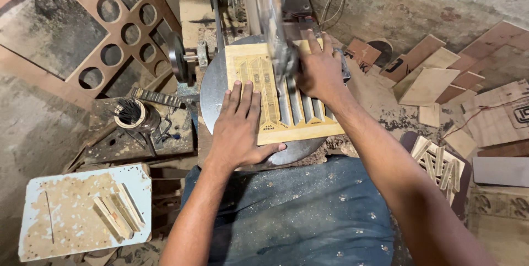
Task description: The person uses a bandsaw to cut a rectangular wooden panel with pre-marked slots, guiding the wood through the blade to create multiple parallel cuts. The person adjusts the wood's position between cuts to align the blade with the next marked line.
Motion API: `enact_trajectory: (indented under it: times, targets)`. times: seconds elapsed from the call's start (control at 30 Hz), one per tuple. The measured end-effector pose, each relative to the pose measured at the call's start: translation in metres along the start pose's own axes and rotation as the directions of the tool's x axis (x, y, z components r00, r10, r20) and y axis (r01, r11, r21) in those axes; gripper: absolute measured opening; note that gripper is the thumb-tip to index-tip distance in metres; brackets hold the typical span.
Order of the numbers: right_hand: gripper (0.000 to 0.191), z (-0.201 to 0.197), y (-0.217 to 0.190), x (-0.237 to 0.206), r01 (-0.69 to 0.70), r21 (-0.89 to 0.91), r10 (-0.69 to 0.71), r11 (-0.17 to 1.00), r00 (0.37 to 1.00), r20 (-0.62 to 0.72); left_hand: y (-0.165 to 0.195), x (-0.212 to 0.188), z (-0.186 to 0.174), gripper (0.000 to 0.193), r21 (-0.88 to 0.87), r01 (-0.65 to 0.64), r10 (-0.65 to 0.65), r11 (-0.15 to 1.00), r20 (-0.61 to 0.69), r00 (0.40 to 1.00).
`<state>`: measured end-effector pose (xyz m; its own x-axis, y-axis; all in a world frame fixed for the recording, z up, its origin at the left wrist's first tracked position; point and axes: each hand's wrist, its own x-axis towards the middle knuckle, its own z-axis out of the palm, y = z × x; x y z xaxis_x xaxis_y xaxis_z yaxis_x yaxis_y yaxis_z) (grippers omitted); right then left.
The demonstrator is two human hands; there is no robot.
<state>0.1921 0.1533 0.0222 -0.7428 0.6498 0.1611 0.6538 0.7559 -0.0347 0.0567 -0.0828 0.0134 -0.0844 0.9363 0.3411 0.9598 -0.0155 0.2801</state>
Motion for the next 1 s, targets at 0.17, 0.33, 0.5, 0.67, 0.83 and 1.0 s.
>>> enact_trajectory:
  times: [0.17, 0.33, 0.5, 0.67, 0.83, 1.0]
  targets:
    - [0.071, 0.001, 0.002, 0.000, 0.043, 0.020, -0.043, 0.999, 0.998, -0.038, 0.002, 0.002, -0.003, 0.123, -0.005, 0.004, -0.004, 1.000, -0.001, 1.000]
    - [0.056, -0.001, -0.003, 0.006, -0.017, 0.084, 0.021, 0.996, 0.999, -0.046, 0.003, 0.007, -0.010, 0.125, -0.009, 0.030, -0.029, 1.000, 0.041, 0.999]
    - [0.052, -0.006, -0.006, 0.008, -0.002, 0.082, 0.006, 0.997, 0.999, -0.047, 0.005, 0.009, -0.012, 0.127, 0.024, 0.005, -0.006, 1.000, 0.022, 1.000]
    - [0.054, -0.006, -0.006, 0.009, 0.006, 0.091, -0.001, 0.996, 0.999, -0.053, 0.003, 0.008, -0.010, 0.126, 0.007, 0.028, -0.028, 1.000, 0.026, 0.999]
    - [0.057, -0.005, -0.005, 0.014, -0.003, 0.068, 0.006, 0.998, 0.999, -0.041, 0.001, 0.011, -0.010, 0.126, 0.005, 0.019, -0.019, 1.000, 0.041, 0.999]
    - [0.049, -0.004, -0.006, 0.017, -0.030, 0.072, 0.032, 0.997, 0.999, -0.020, 0.000, 0.011, -0.011, 0.127, -0.002, 0.028, -0.027, 1.000, 0.031, 0.999]
